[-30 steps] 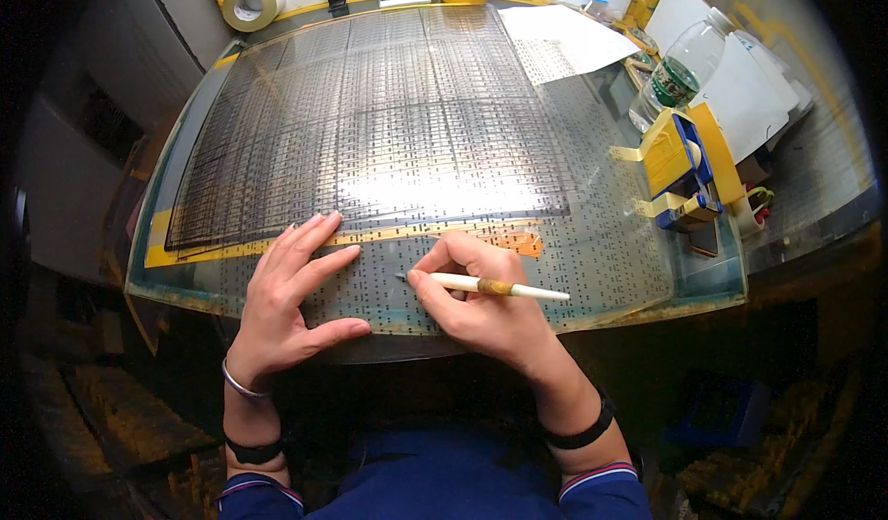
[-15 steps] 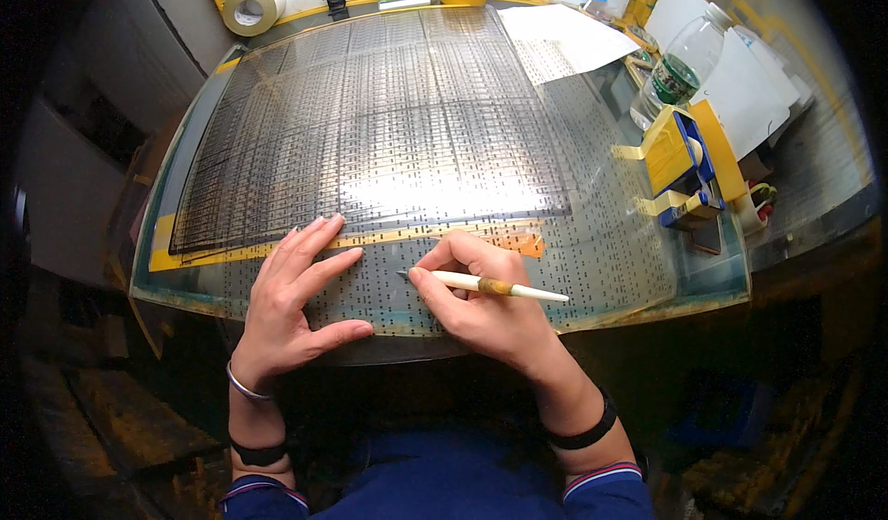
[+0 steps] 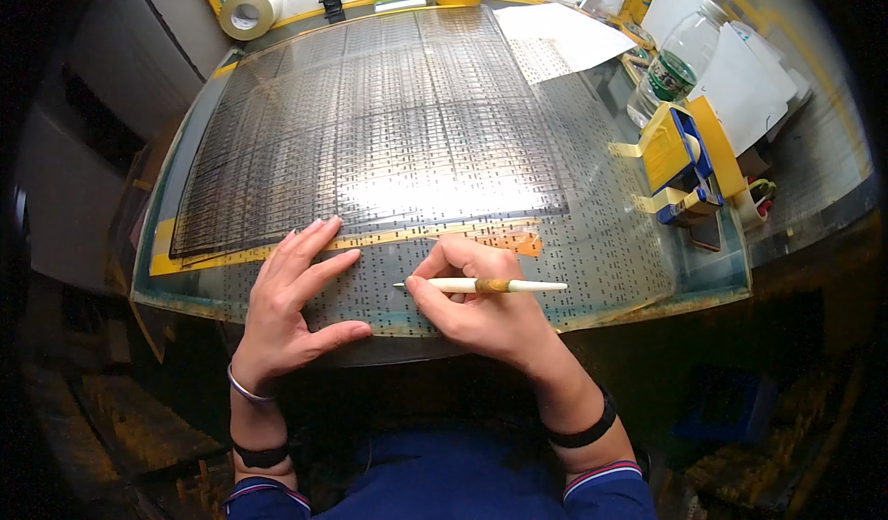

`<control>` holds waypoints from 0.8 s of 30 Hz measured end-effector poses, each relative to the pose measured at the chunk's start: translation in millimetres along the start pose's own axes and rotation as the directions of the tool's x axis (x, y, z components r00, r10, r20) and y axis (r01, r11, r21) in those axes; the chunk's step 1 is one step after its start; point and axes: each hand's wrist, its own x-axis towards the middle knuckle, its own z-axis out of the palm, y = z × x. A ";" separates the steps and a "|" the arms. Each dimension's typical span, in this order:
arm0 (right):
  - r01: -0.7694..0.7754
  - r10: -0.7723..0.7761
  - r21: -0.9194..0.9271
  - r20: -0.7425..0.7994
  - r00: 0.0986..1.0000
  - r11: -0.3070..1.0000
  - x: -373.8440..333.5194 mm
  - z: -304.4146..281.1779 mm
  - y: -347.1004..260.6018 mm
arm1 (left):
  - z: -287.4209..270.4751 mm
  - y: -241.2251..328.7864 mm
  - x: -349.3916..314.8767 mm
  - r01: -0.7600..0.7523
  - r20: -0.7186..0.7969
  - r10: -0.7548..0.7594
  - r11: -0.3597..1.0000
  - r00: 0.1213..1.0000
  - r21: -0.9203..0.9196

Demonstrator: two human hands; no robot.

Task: Inspecting and measuring a transparent metal mesh grid using a ruler and a marking tool on a light table.

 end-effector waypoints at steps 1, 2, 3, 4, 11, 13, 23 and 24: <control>-0.027 0.027 0.022 -0.006 1.000 0.999 -0.1 0.3 1.1 | 0.4 0.1 0.3 -0.001 0.001 0.001 1.000 1.000 -0.004; 0.010 -0.011 -0.014 -0.024 1.000 1.000 0.5 0.9 1.7 | 0.2 0.1 0.4 -0.002 0.001 0.002 1.000 1.000 -0.001; 0.047 -0.049 -0.050 -0.041 0.998 0.998 1.6 1.8 2.1 | 0.0 0.2 0.6 -0.003 0.000 0.003 1.000 1.000 0.003; 0.082 -0.087 -0.087 -0.054 0.995 0.993 2.3 2.8 2.1 | -0.6 0.3 -0.2 -0.001 -0.001 0.001 1.000 1.000 0.007; -0.011 0.011 -0.034 -0.025 1.000 0.999 1.0 0.9 -0.5 | 2.1 -0.8 -0.1 -0.003 -0.003 0.003 1.000 1.000 -0.005; 0.047 -0.050 -0.070 -0.048 0.998 0.996 1.8 2.7 0.3 | 0.7 -0.1 -0.6 -0.001 0.000 0.001 1.000 1.000 0.003; 0.061 -0.062 -0.097 -0.010 0.998 0.993 1.8 1.6 -3.8 | -0.8 0.5 -1.5 0.009 0.009 -0.009 1.000 1.000 0.006; 0.086 -0.084 -0.112 0.020 0.996 0.990 1.3 -0.9 -3.6 | -0.9 0.3 -1.7 0.010 0.009 -0.010 1.000 1.000 0.005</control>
